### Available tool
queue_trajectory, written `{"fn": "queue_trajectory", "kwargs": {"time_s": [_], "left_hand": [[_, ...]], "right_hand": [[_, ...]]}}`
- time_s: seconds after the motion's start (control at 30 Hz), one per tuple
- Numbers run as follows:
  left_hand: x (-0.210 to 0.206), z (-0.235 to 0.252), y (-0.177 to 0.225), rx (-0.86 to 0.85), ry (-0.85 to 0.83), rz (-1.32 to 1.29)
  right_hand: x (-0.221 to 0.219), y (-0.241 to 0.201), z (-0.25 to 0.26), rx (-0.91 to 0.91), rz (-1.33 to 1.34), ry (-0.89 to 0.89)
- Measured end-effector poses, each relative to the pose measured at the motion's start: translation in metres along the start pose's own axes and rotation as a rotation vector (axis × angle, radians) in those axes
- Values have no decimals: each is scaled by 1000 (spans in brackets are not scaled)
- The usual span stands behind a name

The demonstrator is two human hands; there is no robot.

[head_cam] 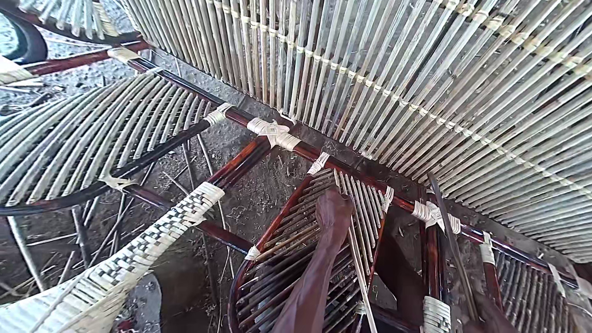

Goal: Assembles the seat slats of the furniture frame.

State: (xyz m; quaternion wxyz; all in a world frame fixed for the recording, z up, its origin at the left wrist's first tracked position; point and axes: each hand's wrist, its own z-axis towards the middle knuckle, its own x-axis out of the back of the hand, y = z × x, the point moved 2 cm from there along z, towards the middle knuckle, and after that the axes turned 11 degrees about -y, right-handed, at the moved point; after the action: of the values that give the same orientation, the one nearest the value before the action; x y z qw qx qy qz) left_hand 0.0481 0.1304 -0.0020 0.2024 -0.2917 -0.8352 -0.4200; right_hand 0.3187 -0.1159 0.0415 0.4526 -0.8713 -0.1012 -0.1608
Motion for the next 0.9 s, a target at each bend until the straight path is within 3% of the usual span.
{"fn": "queue_trajectory", "kwargs": {"time_s": [0.1, 0.23, 0.33, 0.47, 0.67, 0.83, 0.9], "left_hand": [[-1, -5, 0, -15, 21, -23], [0, -4, 2, 12, 9, -12], [-1, -12, -4, -24, 1, -34], [1, -6, 1, 21, 0, -12], [0, -10, 1, -8, -4, -18], [0, -15, -4, -52, 8, -32], [0, -16, -5, -57, 10, -35]], "right_hand": [[-11, -34, 20, 184, -60, -107], [-35, -34, 57, 165, -535, -98], [-50, -32, 69, 198, -665, -58], [-63, -37, 69, 445, -742, 115], [-66, -39, 80, 308, -803, 26], [-66, -50, 64, 478, -726, 132], [-69, -46, 62, 458, -772, 154]]}}
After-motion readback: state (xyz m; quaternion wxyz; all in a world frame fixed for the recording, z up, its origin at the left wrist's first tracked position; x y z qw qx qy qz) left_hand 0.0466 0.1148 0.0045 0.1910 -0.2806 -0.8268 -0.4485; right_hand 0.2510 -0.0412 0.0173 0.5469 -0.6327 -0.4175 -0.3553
